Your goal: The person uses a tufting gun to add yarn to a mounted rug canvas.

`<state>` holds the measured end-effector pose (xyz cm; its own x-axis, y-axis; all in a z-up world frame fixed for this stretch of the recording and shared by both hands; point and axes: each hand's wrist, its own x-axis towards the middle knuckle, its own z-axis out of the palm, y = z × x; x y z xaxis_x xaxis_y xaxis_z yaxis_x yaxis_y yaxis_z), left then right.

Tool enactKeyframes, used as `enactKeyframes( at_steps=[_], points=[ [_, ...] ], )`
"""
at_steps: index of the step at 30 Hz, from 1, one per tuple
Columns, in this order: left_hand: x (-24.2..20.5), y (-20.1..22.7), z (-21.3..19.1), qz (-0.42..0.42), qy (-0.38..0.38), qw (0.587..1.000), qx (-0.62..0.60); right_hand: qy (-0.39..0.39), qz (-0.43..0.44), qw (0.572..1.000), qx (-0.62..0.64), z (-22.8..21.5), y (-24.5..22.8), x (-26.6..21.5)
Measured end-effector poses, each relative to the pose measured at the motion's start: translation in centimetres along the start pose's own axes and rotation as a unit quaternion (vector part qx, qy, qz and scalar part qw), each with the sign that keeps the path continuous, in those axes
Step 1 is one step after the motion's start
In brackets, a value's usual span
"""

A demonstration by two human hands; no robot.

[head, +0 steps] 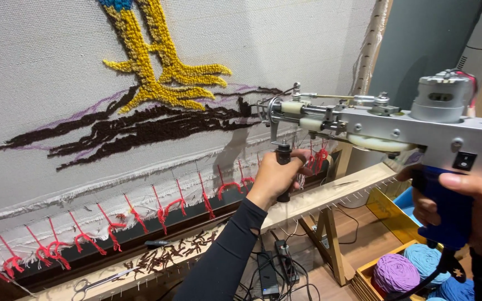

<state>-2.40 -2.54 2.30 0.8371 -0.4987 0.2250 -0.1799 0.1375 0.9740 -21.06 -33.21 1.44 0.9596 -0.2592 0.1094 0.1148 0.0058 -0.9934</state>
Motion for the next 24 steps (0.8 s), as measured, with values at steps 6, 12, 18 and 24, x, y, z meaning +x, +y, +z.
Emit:
enactKeyframes(
  at_steps=[6,12,18,24],
  points=[
    [0.4,-0.9,1.5,0.041,-0.004,0.999,-0.003,-0.040,0.009,0.999,0.025,-2.7,0.6,-0.2],
    [-1.1,0.3,3.1,0.057,0.074,0.995,0.036,-0.004,-0.020,1.000,-0.010,-1.2,-0.8,-1.7],
    [-0.4,-1.4,3.1,0.072,0.079,0.993,-0.040,-0.027,-0.020,0.999,0.014,0.6,-1.8,-2.1],
    [0.9,-3.3,2.1,0.028,0.040,0.998,-0.047,0.016,-0.057,0.998,-0.030,1.7,-1.9,-2.1]
  ],
)
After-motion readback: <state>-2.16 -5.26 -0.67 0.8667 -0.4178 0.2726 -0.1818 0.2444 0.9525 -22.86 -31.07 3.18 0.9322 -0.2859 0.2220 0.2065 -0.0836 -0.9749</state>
